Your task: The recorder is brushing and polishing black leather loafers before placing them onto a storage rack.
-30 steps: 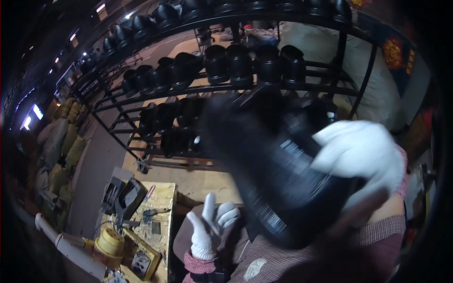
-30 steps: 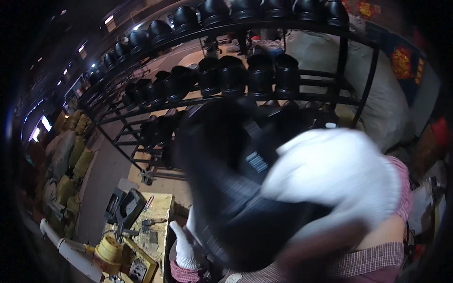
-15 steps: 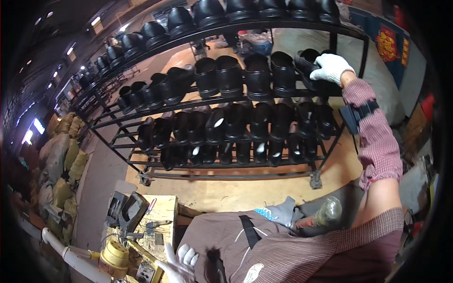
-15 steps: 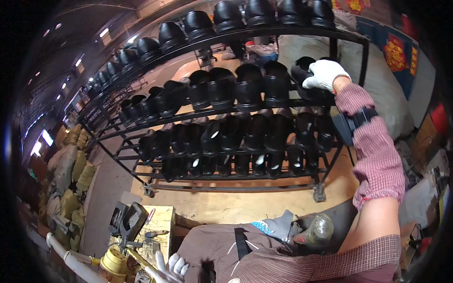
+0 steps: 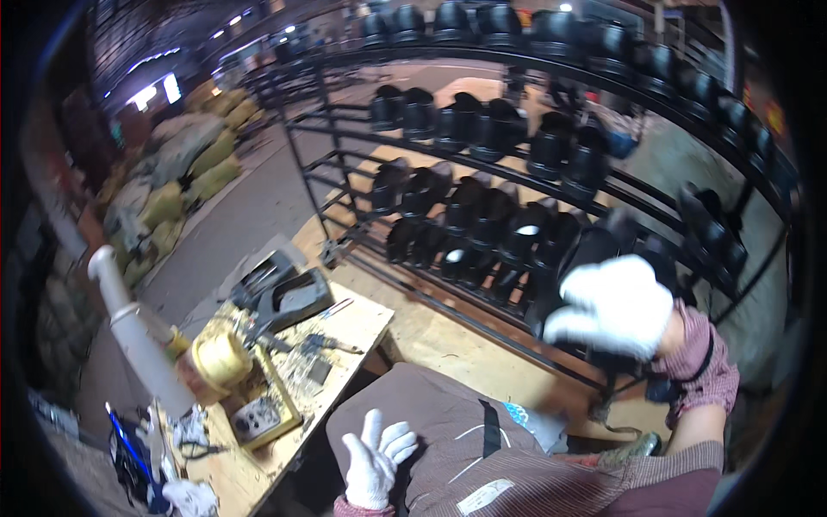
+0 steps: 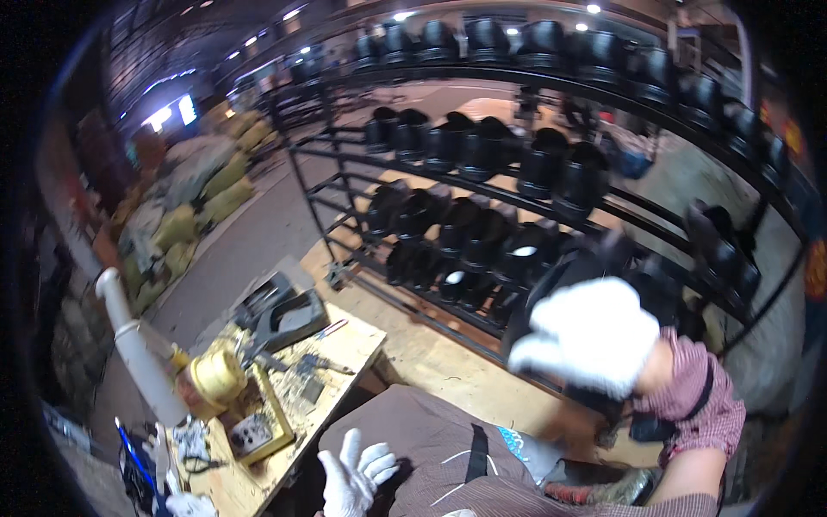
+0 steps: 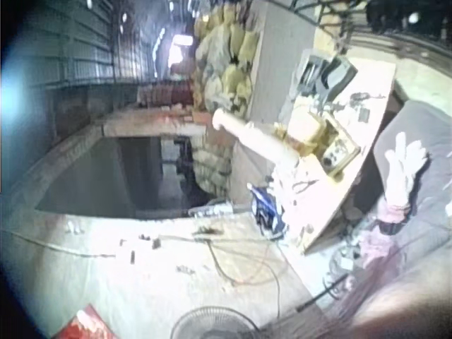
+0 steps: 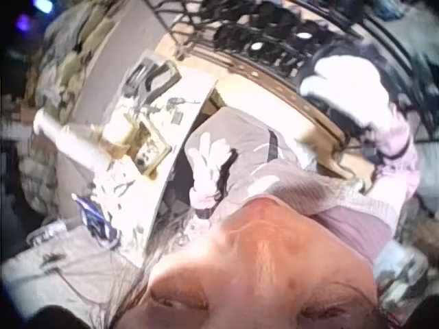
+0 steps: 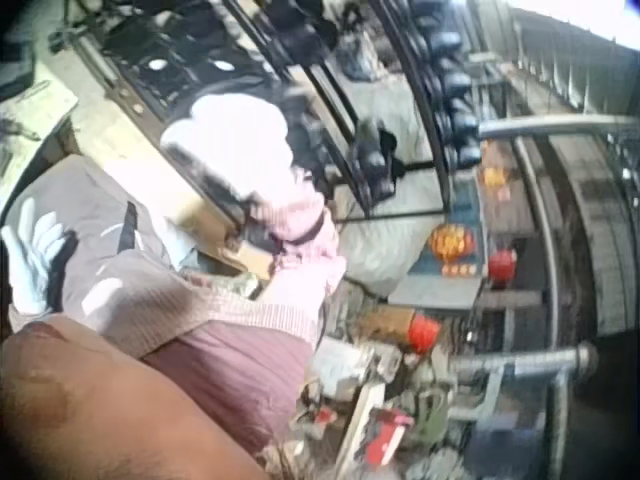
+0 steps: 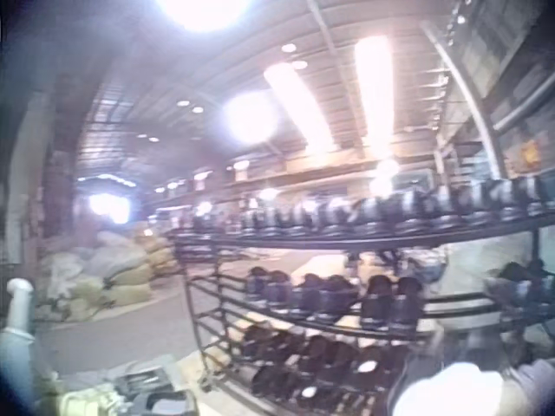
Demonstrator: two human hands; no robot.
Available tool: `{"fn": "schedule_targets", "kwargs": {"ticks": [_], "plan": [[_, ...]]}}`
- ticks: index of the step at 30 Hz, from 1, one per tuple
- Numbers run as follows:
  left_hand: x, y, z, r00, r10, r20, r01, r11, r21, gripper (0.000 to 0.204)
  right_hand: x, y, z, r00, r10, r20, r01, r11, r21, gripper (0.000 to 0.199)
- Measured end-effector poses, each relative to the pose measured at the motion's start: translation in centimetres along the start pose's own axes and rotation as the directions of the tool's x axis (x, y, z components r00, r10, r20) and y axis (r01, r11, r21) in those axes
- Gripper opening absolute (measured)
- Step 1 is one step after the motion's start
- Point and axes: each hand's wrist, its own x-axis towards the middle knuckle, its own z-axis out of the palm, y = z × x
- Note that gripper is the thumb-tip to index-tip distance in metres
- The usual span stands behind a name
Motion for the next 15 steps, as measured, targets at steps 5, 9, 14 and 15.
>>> {"fn": "schedule_targets", "kwargs": {"ticks": [5,9,14,15], "plan": [[-0.7,-0.8,0.3,0.991,-0.010,0.137,0.007,1.000,0.025,0.098,5.2,-5.4,0.7,0.858,-0.482,0.176,0.271,0.717,0.642,0.056],[-2.6,0.7,1.5,0.959,0.282,-0.032,-0.279,0.916,-0.289,0.102,8.7,-12.9,6.7,0.503,-0.807,-0.309,0.739,0.216,0.638,0.051],[-3.8,4.5,-1.3,0.613,0.656,-0.440,-0.626,0.743,0.237,0.105,9.5,-18.1,13.5,0.365,-0.851,-0.377,0.901,0.221,0.373,0.039],[-4.0,5.1,-2.1,0.601,0.644,-0.474,-0.692,0.716,0.095,0.104,9.7,-18.6,14.8,0.409,-0.833,-0.372,0.888,0.268,0.375,0.043]]}}
